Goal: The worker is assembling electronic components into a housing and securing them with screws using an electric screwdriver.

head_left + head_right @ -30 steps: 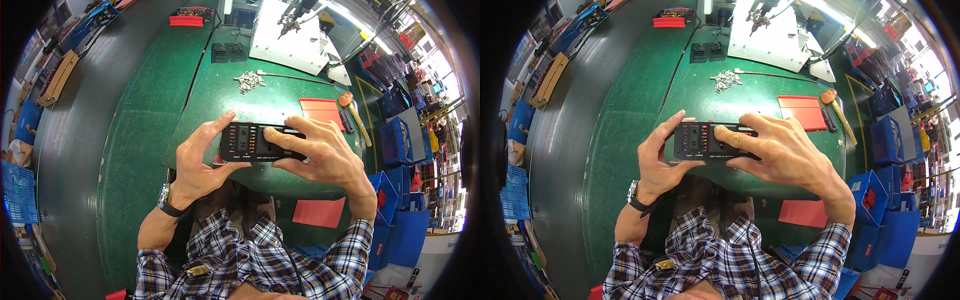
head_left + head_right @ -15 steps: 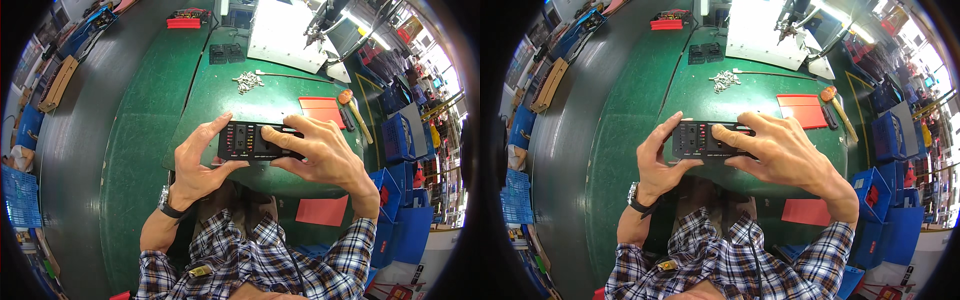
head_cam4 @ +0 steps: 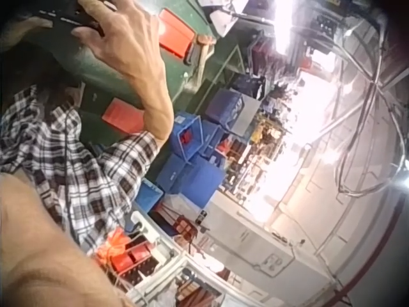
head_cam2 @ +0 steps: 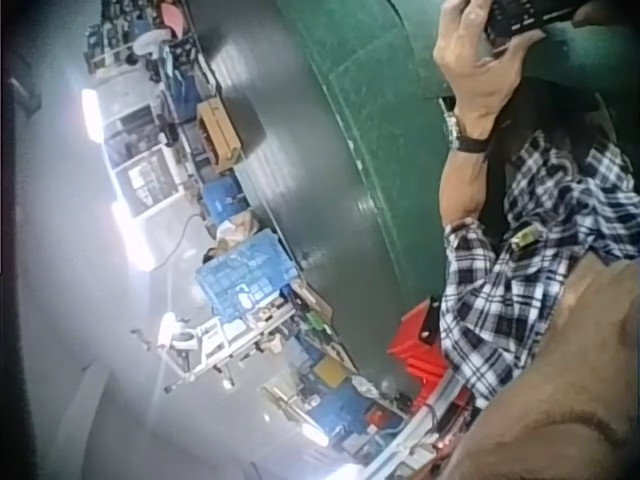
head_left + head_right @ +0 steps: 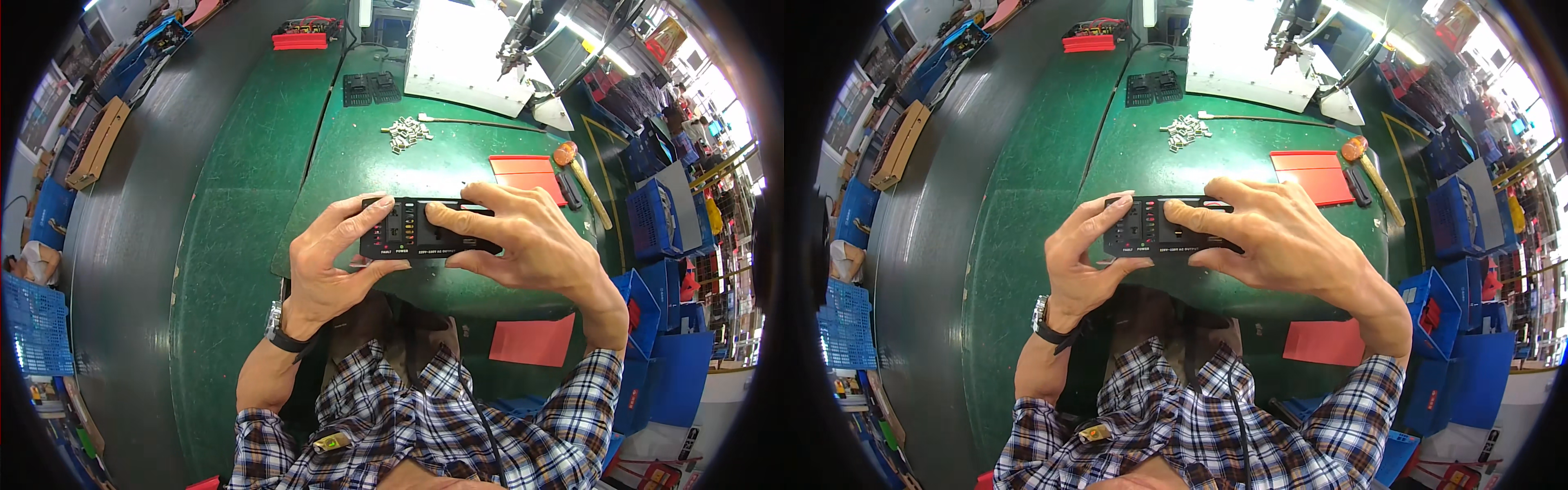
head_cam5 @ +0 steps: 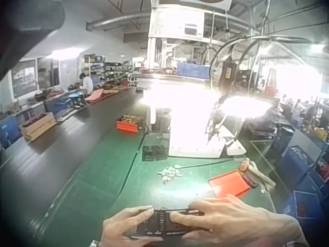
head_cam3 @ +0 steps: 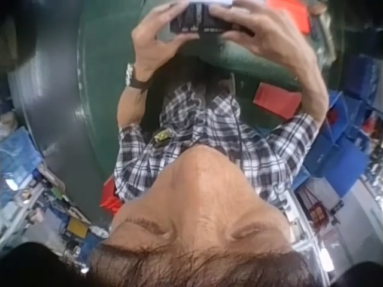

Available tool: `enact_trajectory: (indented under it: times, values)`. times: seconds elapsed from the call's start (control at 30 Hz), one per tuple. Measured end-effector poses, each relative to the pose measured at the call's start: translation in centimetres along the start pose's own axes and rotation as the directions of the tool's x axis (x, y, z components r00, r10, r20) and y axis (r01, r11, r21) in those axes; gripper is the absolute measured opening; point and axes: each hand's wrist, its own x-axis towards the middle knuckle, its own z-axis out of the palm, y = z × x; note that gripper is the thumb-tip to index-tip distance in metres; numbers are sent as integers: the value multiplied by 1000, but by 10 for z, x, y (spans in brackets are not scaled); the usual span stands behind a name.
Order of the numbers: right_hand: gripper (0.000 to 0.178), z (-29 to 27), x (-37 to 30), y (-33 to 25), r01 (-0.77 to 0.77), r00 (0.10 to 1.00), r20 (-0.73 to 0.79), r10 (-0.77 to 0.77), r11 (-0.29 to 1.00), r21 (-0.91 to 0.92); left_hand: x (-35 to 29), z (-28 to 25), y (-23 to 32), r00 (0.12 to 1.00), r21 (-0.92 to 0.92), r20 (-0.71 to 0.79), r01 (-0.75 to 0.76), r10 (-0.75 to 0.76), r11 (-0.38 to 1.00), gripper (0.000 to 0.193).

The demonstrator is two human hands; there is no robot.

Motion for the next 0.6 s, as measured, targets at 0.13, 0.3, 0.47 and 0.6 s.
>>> enact_trajectory:
  times: [0.13,0.3,0.47,0.6]
  values:
    - [67,-1,2,5,4,1000,20,-5,1000,26,0,0,-3,1000,31,27,-14,13,999,75]
    - [79,18,-9,15,-106,992,-49,116,980,171,4,-1,-4,996,98,48,-73,69,993,73]
    - [86,26,-23,18,-92,986,-109,127,954,284,3,-3,-2,994,113,94,-71,61,991,73]
    - [79,22,-20,26,-47,989,-120,85,957,287,6,0,1,994,135,87,-73,61,988,74]
